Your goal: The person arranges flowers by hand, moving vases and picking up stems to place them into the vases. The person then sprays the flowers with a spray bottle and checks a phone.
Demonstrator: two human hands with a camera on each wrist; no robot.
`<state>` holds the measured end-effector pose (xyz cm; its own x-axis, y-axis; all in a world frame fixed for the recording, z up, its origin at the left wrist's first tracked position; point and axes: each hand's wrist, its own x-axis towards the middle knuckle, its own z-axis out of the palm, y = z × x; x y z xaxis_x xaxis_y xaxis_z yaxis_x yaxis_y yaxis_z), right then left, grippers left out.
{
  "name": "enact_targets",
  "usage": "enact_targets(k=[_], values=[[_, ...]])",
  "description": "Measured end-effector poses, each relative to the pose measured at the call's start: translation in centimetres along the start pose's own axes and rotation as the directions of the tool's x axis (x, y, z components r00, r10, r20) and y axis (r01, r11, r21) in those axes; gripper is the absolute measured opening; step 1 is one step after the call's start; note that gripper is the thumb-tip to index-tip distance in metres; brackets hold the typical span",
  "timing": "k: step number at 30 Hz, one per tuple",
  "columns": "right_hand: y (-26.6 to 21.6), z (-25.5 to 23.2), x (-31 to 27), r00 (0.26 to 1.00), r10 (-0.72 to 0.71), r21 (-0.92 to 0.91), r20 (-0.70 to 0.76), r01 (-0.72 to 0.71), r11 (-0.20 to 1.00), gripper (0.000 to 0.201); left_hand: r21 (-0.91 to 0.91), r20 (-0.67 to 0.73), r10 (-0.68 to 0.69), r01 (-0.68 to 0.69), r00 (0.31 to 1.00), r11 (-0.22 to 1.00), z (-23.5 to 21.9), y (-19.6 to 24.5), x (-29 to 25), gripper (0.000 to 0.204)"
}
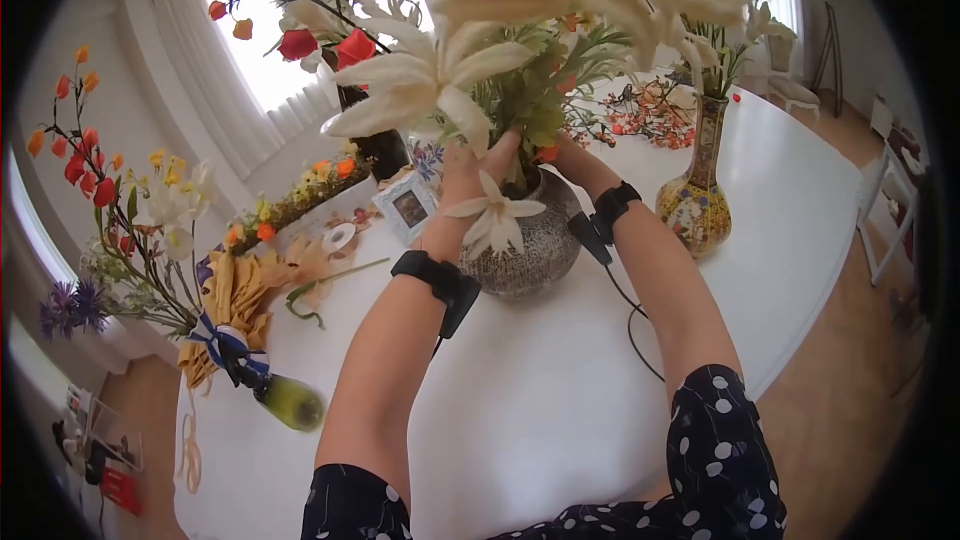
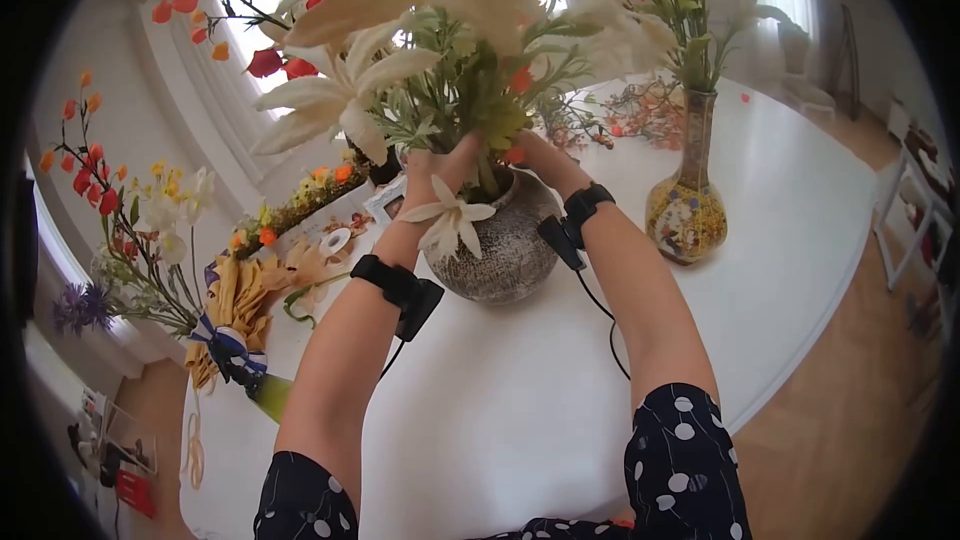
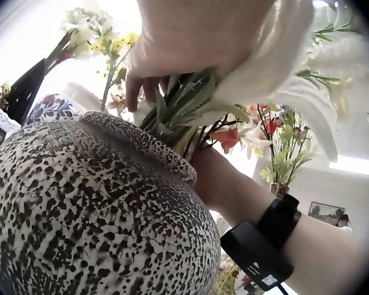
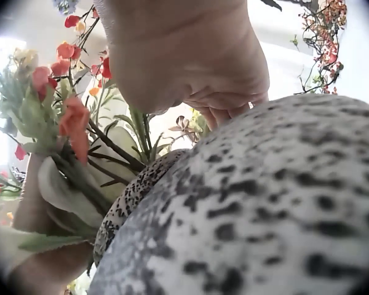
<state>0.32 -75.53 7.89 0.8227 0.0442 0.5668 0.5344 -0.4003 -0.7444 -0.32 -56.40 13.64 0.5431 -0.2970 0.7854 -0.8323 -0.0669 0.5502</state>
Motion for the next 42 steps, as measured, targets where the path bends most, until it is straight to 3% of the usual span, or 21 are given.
enact_targets(k=[3,4,6,7,8,9,10,12,13,16,20,22,23,25,29,31,34,35,37,41,42], values=[[-0.1,-0.4,0.9,0.998,0.039,-0.213,0.058,-0.025,0.977,0.027,-0.018,0.071,-0.110,0.112,0.991,0.994,-0.2,-0.4,0.3,0.038],[-0.4,-0.8,0.8,0.993,0.005,-0.391,0.118,0.042,0.919,0.028,-0.002,0.052,-0.086,0.086,0.995,0.996,-0.2,-0.6,0.4,0.038],[0.8,-1.1,1.8,0.983,-0.019,-0.548,0.182,0.118,0.828,0.030,0.018,0.035,-0.060,0.059,0.998,0.998,0.3,-2.1,0.6,0.039],[3.7,-1.0,3.3,0.967,-0.102,-0.612,0.232,0.227,0.758,0.030,0.025,0.030,-0.037,0.036,0.999,0.999,0.6,-3.5,0.8,0.038],[6.0,-1.0,4.4,0.941,-0.177,-0.663,0.288,0.329,0.672,0.030,0.018,0.017,-0.128,0.128,0.992,0.992,0.3,-2.6,0.6,0.038],[6.6,-1.1,4.9,0.942,-0.134,-0.698,0.308,0.319,0.641,0.029,0.009,0.004,-0.219,0.219,0.976,0.976,-0.1,-1.8,0.5,0.040],[7.3,-1.2,5.3,0.941,-0.091,-0.730,0.326,0.312,0.608,0.028,0.012,0.001,-0.218,0.218,0.976,0.976,-0.2,-1.8,0.6,0.040],[4.6,-1.6,3.7,0.971,-0.103,-0.641,0.215,0.219,0.736,0.031,-0.058,0.022,-0.159,0.160,0.987,0.985,-0.3,-2.7,0.8,0.042],[0.0,-1.3,2.7,0.967,-0.024,-0.704,0.252,0.200,0.681,0.035,-0.071,0.032,-0.190,0.192,0.981,0.979,-0.5,-1.5,0.7,0.042],[2.4,-1.5,2.7,0.977,-0.124,-0.648,0.174,0.209,0.732,0.042,-0.195,0.012,-0.087,0.087,0.996,0.977,-0.2,-2.3,1.1,0.040],[5.7,-0.9,4.8,0.964,-0.158,-0.611,0.215,0.259,0.748,0.046,-0.215,-0.020,-0.028,0.023,0.999,0.976,-0.2,-2.4,1.1,0.032],[3.0,-0.6,3.8,0.928,-0.295,-0.651,0.226,0.369,0.663,0.052,-0.180,0.001,-0.259,0.255,0.966,0.950,-0.4,-2.2,1.3,0.036],[1.7,-0.4,3.4,0.913,-0.338,-0.665,0.230,0.401,0.630,0.053,-0.183,0.004,-0.262,0.258,0.965,0.949,-0.5,-2.5,1.4,0.036],[-0.4,-0.1,2.7,0.974,-0.184,-0.532,0.130,0.225,0.816,0.057,-0.265,0.008,-0.141,0.139,0.990,0.954,-0.7,-3.2,1.5,0.037],[-2.6,0.3,1.9,0.982,-0.163,-0.495,0.096,0.189,0.848,0.060,-0.233,-0.034,-0.196,0.183,0.980,0.955,-0.9,-3.4,1.2,0.042],[-2.7,0.0,1.9,0.980,-0.144,-0.459,0.139,0.192,0.867,0.057,-0.213,0.031,-0.310,0.310,0.950,0.927,-0.9,-3.6,1.3,0.047],[-3.3,-0.4,2.0,0.972,-0.090,-0.451,0.217,0.181,0.874,0.052,-0.307,0.052,-0.180,0.187,0.982,0.933,-0.9,-3.9,1.3,0.050],[-3.5,-0.5,1.8,0.972,-0.089,-0.454,0.216,0.181,0.872,0.052,-0.311,0.053,-0.178,0.185,0.983,0.932,-1.0,-3.5,1.2,0.050],[-4.0,-0.3,1.3,0.974,-0.135,-0.477,0.184,0.208,0.854,0.043,-0.290,0.111,-0.318,0.337,0.941,0.896,-1.3,-2.9,1.0,0.050],[-3.6,-0.5,1.5,0.976,-0.096,-0.433,0.193,0.173,0.885,0.037,-0.290,0.053,-0.212,0.218,0.976,0.932,-1.4,-3.0,0.7,0.046],[-3.1,-0.4,1.7,0.973,-0.115,-0.441,0.202,0.195,0.876,0.037,-0.300,0.120,-0.182,0.210,0.976,0.931,-1.6,-3.0,0.8,0.044]])
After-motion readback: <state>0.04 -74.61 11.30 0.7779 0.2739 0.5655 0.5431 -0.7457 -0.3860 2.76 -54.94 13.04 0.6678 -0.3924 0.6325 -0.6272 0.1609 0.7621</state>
